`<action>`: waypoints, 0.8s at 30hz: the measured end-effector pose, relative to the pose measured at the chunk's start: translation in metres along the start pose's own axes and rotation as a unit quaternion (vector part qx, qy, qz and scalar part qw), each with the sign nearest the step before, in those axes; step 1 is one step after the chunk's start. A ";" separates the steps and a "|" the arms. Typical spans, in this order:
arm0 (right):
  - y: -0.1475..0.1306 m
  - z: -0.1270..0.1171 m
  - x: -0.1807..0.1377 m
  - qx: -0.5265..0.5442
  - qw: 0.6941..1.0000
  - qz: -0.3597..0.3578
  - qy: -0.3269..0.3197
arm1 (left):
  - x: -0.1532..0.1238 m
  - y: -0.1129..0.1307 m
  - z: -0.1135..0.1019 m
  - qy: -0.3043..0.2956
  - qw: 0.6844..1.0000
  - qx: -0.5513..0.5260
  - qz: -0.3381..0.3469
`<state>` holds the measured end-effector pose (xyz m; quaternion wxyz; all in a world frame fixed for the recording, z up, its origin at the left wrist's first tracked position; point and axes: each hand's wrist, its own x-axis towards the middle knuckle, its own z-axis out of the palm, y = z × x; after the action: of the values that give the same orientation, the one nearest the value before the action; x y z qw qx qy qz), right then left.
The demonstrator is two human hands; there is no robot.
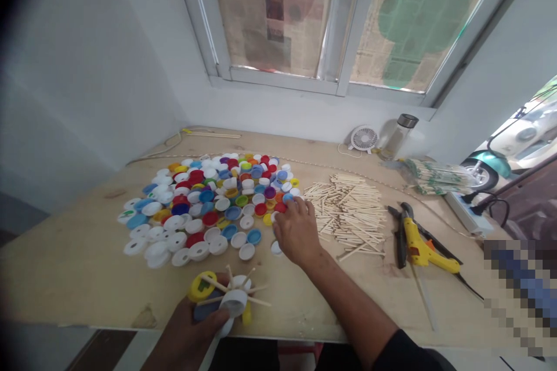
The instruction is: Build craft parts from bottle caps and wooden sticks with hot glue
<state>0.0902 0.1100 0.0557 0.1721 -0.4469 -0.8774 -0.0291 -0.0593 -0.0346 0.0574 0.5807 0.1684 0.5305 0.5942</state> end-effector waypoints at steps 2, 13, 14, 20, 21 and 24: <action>0.003 0.000 -0.001 -0.010 1.000 0.001 0.003 | 0.002 -0.001 0.000 0.000 1.000 -0.007 -0.004; 0.012 0.004 0.017 -0.048 0.999 0.009 0.015 | 0.009 -0.008 -0.005 0.002 1.000 -0.016 -0.008; 0.015 0.005 0.021 -0.053 0.999 0.004 0.011 | 0.010 -0.008 -0.004 -0.002 1.000 -0.016 -0.007; 0.025 0.007 0.038 -0.066 0.996 -0.055 -0.027 | 0.013 -0.011 -0.006 -0.001 1.000 -0.023 -0.019; 0.026 0.007 0.040 -0.065 0.995 -0.062 -0.030 | 0.013 -0.012 -0.007 0.001 0.999 -0.026 -0.021; 0.026 0.007 0.045 -0.057 0.995 -0.074 -0.028 | 0.011 -0.011 -0.006 0.010 0.999 -0.029 -0.022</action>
<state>0.0844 0.1617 0.0610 0.1187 -0.3900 -0.9097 -0.0792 -0.0615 -0.0304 0.0416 0.5931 0.1336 0.5220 0.5982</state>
